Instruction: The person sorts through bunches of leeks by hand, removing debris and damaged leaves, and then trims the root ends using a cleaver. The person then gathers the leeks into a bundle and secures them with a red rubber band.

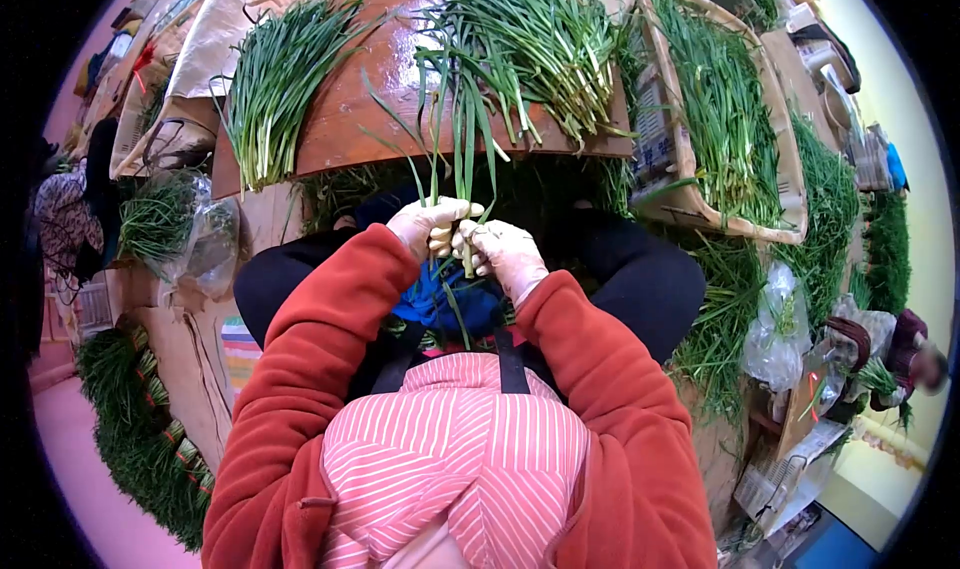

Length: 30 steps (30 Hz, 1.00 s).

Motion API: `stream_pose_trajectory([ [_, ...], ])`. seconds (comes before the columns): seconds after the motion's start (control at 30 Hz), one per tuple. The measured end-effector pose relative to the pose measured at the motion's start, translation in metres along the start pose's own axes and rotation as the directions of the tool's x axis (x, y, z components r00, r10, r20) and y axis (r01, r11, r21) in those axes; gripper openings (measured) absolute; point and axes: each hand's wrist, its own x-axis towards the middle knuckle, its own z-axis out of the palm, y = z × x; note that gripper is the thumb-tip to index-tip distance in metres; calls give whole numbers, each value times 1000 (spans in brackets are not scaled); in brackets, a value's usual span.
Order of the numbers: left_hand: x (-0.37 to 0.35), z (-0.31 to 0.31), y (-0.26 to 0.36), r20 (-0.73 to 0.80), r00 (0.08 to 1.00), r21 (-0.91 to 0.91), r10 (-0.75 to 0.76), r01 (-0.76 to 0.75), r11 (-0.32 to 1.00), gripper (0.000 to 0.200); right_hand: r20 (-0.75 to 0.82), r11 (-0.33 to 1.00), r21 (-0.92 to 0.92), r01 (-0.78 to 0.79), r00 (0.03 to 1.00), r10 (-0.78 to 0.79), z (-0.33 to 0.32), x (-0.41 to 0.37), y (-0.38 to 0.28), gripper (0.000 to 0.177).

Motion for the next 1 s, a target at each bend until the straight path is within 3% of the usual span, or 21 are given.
stream_pose_trajectory([
  [0.17,4,8,-15,-123,984,121,-125,140,983,19,-16,987,-101,-125,992,124,-18,0,22,21],
  [0.23,10,1,-26,-120,989,93,-83,94,991,18,5,980,-127,-153,988,155,-24,-1,30,25],
  [0.27,13,-4,-28,-128,989,84,-69,80,993,19,-4,880,-385,-279,954,301,-31,7,34,28],
  [0.33,14,-16,-14,-121,989,23,85,-82,996,25,34,739,-540,-403,867,497,-51,23,81,27],
  [0.37,14,-25,-7,-91,994,-9,68,-69,998,26,59,316,-944,-88,902,428,-55,21,81,29],
  [0.4,11,-27,-2,-66,996,-45,54,-57,997,27,57,313,-945,-89,902,427,-55,18,75,29],
  [0.47,8,-24,-1,-71,997,-33,35,-37,999,28,-276,-34,-961,-274,947,165,-52,14,61,41],
  [0.5,8,-24,-5,-52,999,-41,17,-19,999,29,-182,15,-983,-181,983,-14,-45,4,43,45],
  [0.53,8,-23,-10,-31,999,-48,-8,6,999,29,8,229,-973,27,997,-83,-42,0,27,50],
  [0.57,8,-20,-12,-17,999,-59,-30,29,998,28,65,547,-825,143,985,-159,-38,9,31,53],
  [0.6,13,-24,-16,45,998,-54,-35,38,998,29,131,905,-400,147,986,-102,-39,31,55,49],
  [0.67,16,-24,-26,73,997,-27,11,-9,1000,30,267,973,-226,34,963,28,3,-5,7,39],
  [0.73,12,-17,-25,7,1000,169,-7,6,986,32,103,818,-571,68,995,-10,16,-3,13,28],
  [0.8,-3,-8,-26,-118,985,358,126,-77,931,31,86,871,-491,32,996,13,27,-21,10,21],
  [0.87,-18,-8,-27,-219,970,306,105,-34,952,26,153,905,-418,-80,976,157,32,-37,4,24],
  [0.9,-28,-5,-25,-250,965,173,81,-38,984,22,187,831,-538,-143,940,283,33,-45,-6,27],
  [0.93,-38,-3,-24,-276,960,37,55,-46,998,19,293,840,-523,-143,896,335,31,-52,-9,29],
  [1.0,-64,-4,-11,-161,985,-100,69,-86,991,22,293,735,-671,-98,875,385,24,-63,-35,29],
])
